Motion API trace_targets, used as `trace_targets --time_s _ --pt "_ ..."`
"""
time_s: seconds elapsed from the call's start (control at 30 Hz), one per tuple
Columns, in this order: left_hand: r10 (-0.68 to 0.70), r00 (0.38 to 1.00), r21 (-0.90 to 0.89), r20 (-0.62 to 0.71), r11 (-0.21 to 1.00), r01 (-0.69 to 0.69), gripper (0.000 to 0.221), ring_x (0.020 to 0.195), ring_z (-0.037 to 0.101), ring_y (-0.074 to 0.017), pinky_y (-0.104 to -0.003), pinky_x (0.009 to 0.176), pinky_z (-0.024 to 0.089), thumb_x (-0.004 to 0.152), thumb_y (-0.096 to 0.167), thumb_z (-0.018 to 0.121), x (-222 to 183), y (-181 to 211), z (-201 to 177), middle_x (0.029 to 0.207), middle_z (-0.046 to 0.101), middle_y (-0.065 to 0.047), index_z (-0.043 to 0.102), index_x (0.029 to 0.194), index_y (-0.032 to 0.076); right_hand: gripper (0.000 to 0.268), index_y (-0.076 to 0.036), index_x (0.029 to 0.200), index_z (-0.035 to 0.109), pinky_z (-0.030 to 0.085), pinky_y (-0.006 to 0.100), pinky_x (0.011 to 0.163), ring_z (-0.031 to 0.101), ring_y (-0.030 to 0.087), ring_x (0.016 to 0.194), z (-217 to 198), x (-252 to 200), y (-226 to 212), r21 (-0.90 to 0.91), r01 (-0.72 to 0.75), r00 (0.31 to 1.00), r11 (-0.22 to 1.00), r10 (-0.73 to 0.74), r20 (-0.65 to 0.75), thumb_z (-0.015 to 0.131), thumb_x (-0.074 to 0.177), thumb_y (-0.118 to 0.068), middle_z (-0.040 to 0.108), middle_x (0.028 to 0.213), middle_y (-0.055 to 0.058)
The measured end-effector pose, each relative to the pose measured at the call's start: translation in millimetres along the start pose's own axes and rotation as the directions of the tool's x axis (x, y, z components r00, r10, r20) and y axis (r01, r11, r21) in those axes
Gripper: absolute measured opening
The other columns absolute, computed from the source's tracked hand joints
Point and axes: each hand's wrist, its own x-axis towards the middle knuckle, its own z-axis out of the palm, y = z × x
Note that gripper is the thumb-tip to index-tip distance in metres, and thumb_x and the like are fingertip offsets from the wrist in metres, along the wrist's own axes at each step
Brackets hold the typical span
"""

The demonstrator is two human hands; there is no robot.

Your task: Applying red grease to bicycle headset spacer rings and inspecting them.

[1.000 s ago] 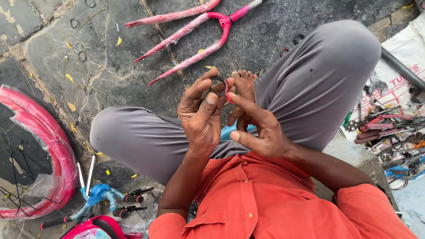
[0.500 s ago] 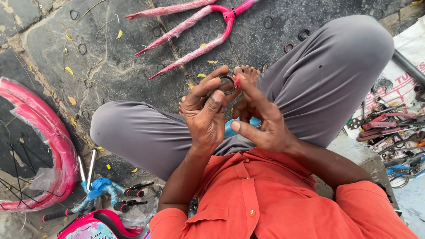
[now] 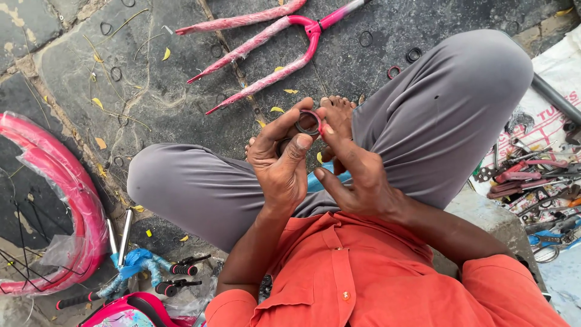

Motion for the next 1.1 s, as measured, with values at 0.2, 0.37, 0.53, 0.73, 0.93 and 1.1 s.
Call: trace_targets --time_s 0.2,0.37,0.53,0.73,0.93,1.1 --pt "-0.024 0.998 -0.044 0.058 0.999 0.026 0.030 0.122 0.069 -0.0257 -0.044 0.107 0.063 0.104 -0.008 0.069 -2 0 2 0.146 0.057 -0.026 0.069 0.134 -0.001 0.087 -0.009 0.165 0.021 0.053 0.024 0.069 0.065 0.014 0.089 -2 -1 0 0.273 -0.081 0.997 0.959 0.075 0.033 0.069 0.094 0.004 0.024 0.170 0.026" --pt "0.028 1.000 -0.032 0.005 0.999 -0.027 0.032 0.125 0.068 -0.0302 -0.044 0.113 0.057 0.104 -0.009 0.068 4 6 9 0.145 0.057 -0.024 0.068 0.134 0.000 0.088 -0.012 0.167 0.019 0.053 0.024 0.070 0.066 0.012 0.090 0 -9 3 0.454 -0.116 0.991 0.883 0.074 0.109 0.068 0.096 0.004 0.007 0.178 0.023" --pt "-0.032 0.999 0.017 0.010 0.999 0.032 0.034 0.125 0.067 -0.0280 -0.037 0.111 0.055 0.099 -0.012 0.071 -2 0 6 0.143 0.061 -0.026 0.068 0.132 -0.001 0.092 -0.011 0.169 0.015 0.054 0.025 0.073 0.064 0.014 0.096 6 -12 1 0.439 -0.111 0.993 0.891 0.113 0.020 0.069 0.097 0.005 0.020 0.172 0.025" --pt "0.019 1.000 0.053 0.017 0.998 -0.020 0.033 0.121 0.069 -0.0252 -0.037 0.109 0.058 0.099 -0.010 0.072 1 0 6 0.142 0.063 -0.026 0.069 0.130 0.000 0.090 -0.009 0.165 0.019 0.053 0.024 0.068 0.068 0.013 0.092 8 -9 7 0.034 0.024 0.997 0.999 -0.022 -0.070 0.072 0.093 0.005 0.034 0.164 0.028" --pt "-0.007 0.999 0.042 0.035 0.999 0.005 0.021 0.121 0.069 -0.0246 -0.037 0.109 0.059 0.104 -0.007 0.069 -1 -3 8 0.145 0.058 -0.024 0.070 0.125 -0.002 0.091 -0.007 0.167 0.019 0.054 0.023 0.069 0.067 0.014 0.088 1 -5 1 0.220 -0.081 0.996 0.972 0.089 -0.026 0.071 0.094 0.005 0.037 0.164 0.024" --pt "0.030 0.999 0.026 -0.029 0.999 -0.030 0.035 0.130 0.068 -0.0291 -0.040 0.115 0.058 0.099 -0.007 0.070 1 2 11 0.146 0.058 -0.021 0.066 0.133 0.003 0.087 -0.007 0.161 0.021 0.053 0.024 0.065 0.064 0.005 0.074 5 -8 0 0.311 -0.059 0.998 0.949 0.050 0.034 0.070 0.090 0.006 0.014 0.172 0.028"
